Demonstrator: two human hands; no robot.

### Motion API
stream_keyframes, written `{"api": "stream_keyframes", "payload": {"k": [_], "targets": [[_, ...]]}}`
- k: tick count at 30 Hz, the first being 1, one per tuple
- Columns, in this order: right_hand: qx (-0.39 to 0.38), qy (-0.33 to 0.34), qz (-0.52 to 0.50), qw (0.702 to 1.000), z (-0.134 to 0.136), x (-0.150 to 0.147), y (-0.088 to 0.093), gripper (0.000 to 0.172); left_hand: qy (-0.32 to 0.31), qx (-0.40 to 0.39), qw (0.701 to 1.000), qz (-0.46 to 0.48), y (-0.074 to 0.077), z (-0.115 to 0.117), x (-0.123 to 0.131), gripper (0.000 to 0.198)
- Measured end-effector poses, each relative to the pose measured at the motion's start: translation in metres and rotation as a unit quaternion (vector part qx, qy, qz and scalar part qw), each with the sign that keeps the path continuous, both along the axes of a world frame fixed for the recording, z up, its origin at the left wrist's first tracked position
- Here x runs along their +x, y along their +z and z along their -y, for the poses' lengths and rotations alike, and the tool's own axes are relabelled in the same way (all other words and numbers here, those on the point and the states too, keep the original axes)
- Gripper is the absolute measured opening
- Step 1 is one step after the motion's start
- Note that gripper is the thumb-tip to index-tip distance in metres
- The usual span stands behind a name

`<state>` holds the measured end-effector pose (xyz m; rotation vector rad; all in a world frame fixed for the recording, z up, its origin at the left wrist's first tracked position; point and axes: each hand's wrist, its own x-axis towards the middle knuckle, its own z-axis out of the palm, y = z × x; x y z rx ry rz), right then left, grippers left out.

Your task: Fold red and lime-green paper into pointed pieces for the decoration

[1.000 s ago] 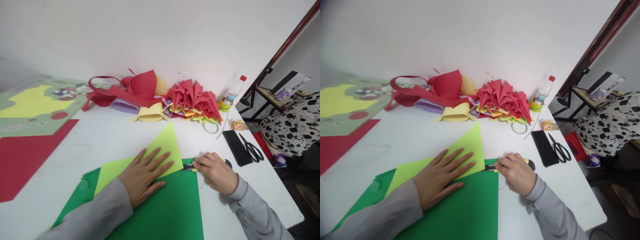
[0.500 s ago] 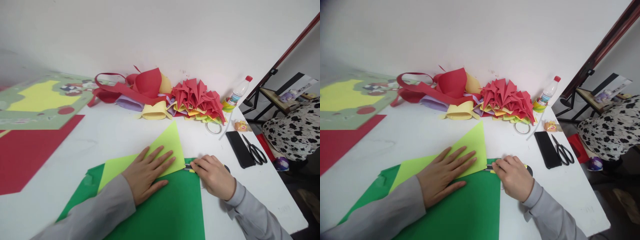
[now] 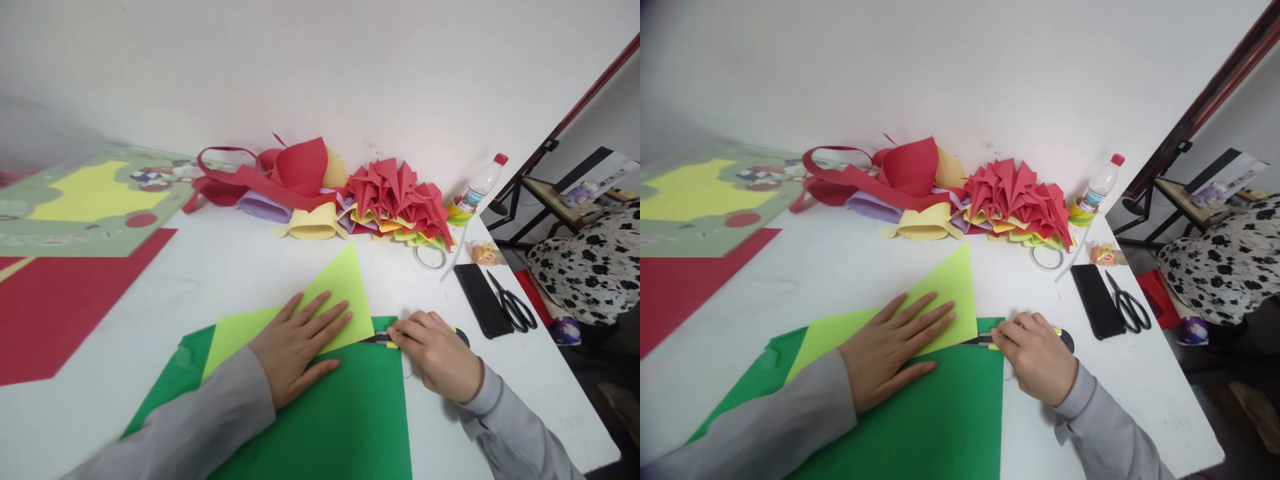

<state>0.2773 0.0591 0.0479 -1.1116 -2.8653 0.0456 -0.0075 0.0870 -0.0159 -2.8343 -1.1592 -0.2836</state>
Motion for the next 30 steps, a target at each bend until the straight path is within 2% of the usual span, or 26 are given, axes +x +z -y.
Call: {"api": "stream_keyframes", "payload": {"k": [9,20,30], "targets": [[0.002,0.001,-0.019,1.000,0.003,-0.004,-0.004,0.045,0.007,-0.011,1.000,-0.004,0.003,0.001,0.002,0.064],[-0.008,0.002,-0.016,1.000,0.008,-0.006,0.002,0.043,0.007,-0.009,1.000,-0.002,0.000,0.001,0.000,0.066],[0.050,-0.004,-0.021,0.999,0.010,-0.013,-0.008,0.042,0.010,-0.008,1.000,-0.001,0.002,0.002,0.001,0.065]]}}
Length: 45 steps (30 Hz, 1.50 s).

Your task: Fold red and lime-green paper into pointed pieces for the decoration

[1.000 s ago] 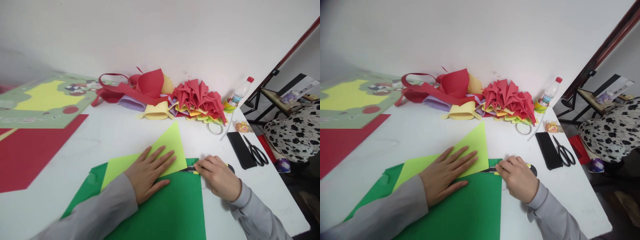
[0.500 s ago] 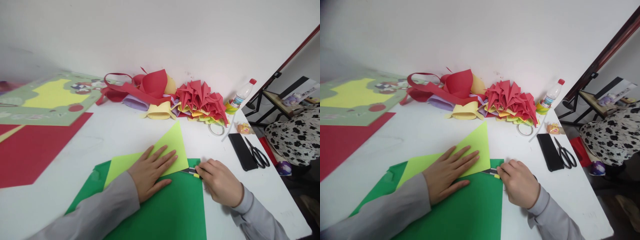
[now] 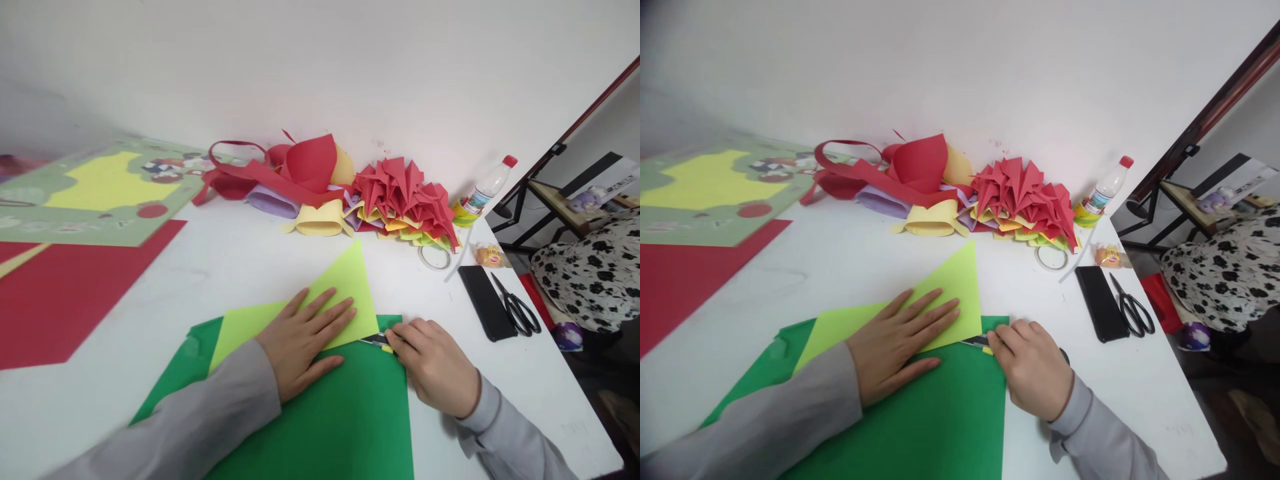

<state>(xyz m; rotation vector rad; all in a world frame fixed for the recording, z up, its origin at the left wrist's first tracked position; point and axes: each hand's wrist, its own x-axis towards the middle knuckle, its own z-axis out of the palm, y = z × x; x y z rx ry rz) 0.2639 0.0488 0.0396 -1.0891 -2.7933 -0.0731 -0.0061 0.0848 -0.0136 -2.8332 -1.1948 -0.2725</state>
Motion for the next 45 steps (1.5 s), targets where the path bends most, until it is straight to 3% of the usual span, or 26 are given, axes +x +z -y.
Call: {"api": "stream_keyframes", "payload": {"k": [8,30,45], "targets": [[0.026,0.001,0.000,1.000,0.001,-0.006,-0.004,0.039,0.003,-0.011,1.000,-0.002,0.001,0.000,0.001,0.065],[0.010,0.010,0.010,1.000,0.000,-0.002,0.001,0.039,0.004,-0.004,1.000,-0.006,0.002,0.000,0.001,0.067],[0.039,0.012,0.008,0.999,0.003,-0.019,-0.003,0.043,0.000,0.006,1.000,0.007,0.000,0.000,0.001,0.069]]}}
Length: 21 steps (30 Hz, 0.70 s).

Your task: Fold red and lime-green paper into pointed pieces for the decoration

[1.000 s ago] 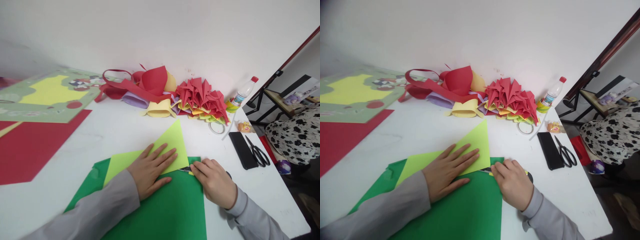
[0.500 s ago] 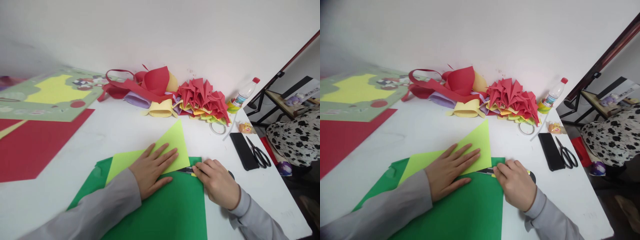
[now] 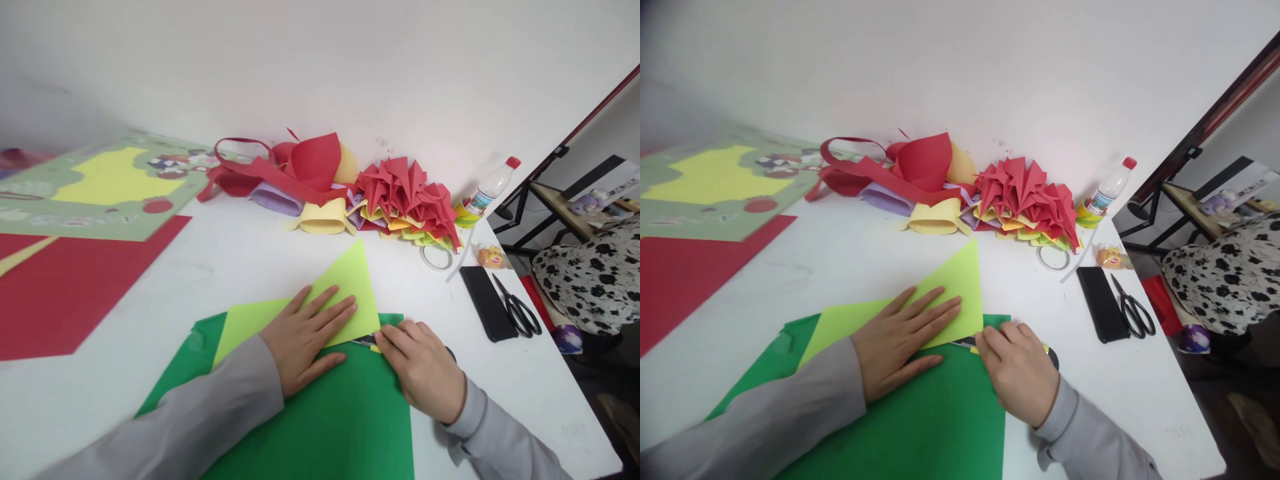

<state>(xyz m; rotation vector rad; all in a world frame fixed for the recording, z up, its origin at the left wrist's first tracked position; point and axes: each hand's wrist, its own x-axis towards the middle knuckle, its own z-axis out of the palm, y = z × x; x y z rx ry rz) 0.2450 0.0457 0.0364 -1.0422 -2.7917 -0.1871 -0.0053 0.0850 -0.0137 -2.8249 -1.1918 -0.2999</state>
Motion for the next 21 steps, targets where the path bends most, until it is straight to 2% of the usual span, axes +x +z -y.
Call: {"api": "stream_keyframes", "payload": {"k": [8,21], "targets": [[0.007,0.016,0.004,1.000,0.0006,0.0027,0.0049,0.043,0.005,-0.010,1.000,0.000,-0.0016,0.0002,0.0001,0.070],[-0.001,-0.002,-0.003,1.000,0.0001,0.0097,0.0033,0.040,0.002,-0.029,0.999,0.023,0.0003,0.0001,0.0016,0.074]]}}
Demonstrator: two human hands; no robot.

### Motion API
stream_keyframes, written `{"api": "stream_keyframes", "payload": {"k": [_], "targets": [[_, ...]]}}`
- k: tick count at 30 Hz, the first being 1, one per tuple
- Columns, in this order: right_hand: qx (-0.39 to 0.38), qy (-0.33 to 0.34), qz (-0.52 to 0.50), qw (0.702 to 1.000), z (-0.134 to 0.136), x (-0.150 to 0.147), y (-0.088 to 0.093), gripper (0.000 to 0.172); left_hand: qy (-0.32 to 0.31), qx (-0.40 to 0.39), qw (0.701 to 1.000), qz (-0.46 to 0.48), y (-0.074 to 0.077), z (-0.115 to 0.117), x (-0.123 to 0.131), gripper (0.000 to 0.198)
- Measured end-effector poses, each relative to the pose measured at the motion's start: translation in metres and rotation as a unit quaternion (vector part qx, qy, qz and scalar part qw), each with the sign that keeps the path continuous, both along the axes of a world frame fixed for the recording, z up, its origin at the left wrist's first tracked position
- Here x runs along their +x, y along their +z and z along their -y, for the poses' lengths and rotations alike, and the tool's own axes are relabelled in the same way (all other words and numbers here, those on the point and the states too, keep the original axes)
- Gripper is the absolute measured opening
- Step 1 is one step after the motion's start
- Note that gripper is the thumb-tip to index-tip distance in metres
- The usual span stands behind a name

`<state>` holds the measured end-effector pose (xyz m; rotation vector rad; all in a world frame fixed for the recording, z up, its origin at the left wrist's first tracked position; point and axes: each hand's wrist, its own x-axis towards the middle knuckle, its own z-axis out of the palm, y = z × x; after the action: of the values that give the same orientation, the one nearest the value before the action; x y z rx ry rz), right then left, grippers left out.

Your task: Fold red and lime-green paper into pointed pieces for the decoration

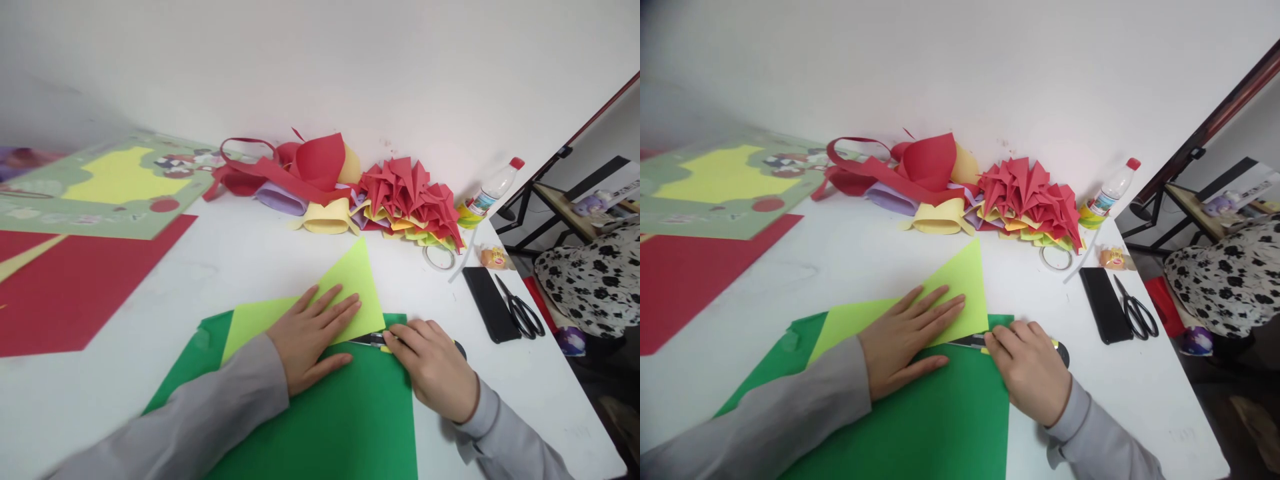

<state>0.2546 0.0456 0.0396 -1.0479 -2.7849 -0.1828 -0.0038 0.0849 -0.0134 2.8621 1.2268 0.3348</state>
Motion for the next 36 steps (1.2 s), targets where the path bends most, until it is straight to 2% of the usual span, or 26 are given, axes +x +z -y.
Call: {"api": "stream_keyframes", "payload": {"k": [3,7,10,14,19,36], "targets": [[0.007,0.000,-0.010,1.000,-0.001,0.001,0.002,0.039,-0.005,-0.010,1.000,0.025,0.001,0.002,0.005,0.071],[0.004,-0.007,-0.006,1.000,-0.001,0.001,0.004,0.038,-0.013,-0.023,0.995,0.095,0.007,0.004,0.013,0.055],[-0.006,-0.014,-0.004,1.000,-0.001,0.001,0.002,0.039,-0.008,-0.020,0.991,0.132,0.011,0.002,0.010,0.052],[-0.008,-0.025,-0.010,1.000,-0.001,0.002,-0.001,0.041,-0.023,0.002,0.997,0.076,0.006,-0.004,-0.006,0.049],[0.007,-0.022,-0.015,1.000,-0.002,0.002,-0.002,0.040,0.003,0.019,1.000,-0.017,-0.009,-0.007,-0.016,0.053],[0.033,0.001,-0.003,0.999,-0.002,-0.002,0.002,0.033,0.021,0.013,0.999,-0.025,-0.010,-0.008,-0.012,0.055]]}}
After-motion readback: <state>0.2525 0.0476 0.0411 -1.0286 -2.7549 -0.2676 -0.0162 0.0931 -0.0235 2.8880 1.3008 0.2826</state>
